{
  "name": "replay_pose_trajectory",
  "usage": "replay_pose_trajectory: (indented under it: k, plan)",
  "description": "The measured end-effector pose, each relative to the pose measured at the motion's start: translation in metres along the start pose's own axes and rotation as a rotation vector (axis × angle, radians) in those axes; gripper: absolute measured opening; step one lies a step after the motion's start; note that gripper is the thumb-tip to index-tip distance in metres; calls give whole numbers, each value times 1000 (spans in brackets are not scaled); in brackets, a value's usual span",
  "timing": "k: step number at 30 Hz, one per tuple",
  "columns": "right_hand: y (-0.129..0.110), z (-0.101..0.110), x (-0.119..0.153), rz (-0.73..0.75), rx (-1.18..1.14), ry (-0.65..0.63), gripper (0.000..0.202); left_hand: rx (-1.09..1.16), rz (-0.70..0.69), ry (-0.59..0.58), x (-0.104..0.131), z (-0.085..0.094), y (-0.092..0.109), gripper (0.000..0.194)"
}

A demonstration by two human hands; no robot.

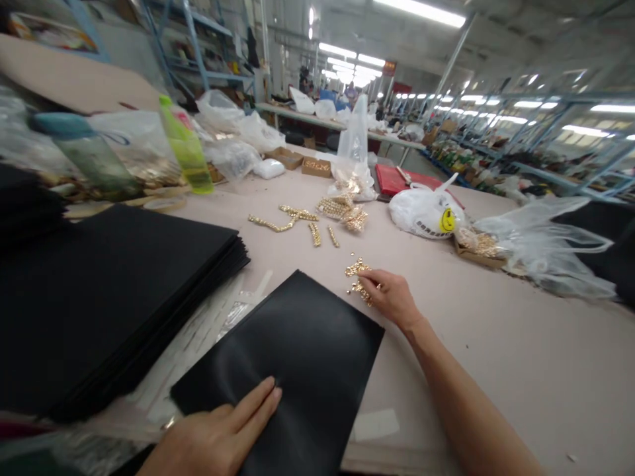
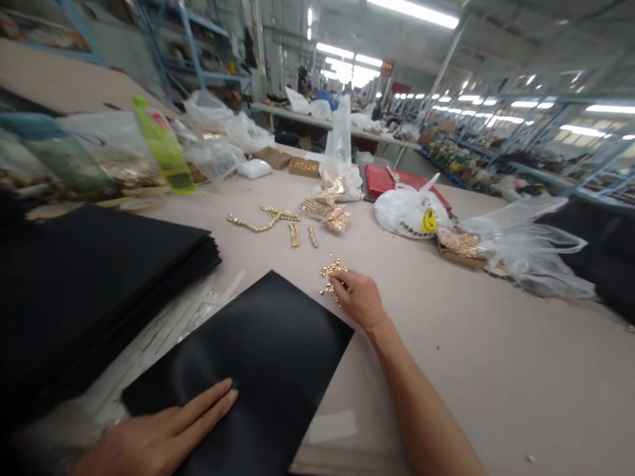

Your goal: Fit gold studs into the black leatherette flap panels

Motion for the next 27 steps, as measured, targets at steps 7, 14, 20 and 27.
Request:
replay_pose_trajectory:
  k: [7,14,20,27]
  plan:
    - [-26,-43,52,-646,-640,-99,31,4,-86,-333,2,-12,11,93]
    - [-90,-99,94,-752,-732,-358,21,-45,-149,-99,2,-3,15,64]
    - [-106,-118,103,-885,-744,-395,27,-10,-96,51,7,7,13,56]
    - [-119,-123,108,-888,-486,-591,16,82,-84,133,12,6,12,44]
Point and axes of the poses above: each hand's wrist, its own x-axis away from the middle knuckle, its own z-axis out of the back of the hand, y = z × x, the point moved 10 cm from there along -x, towards the middle knuckle, and after that the axes turned 7 degrees about -x, right-handed, at the moved point
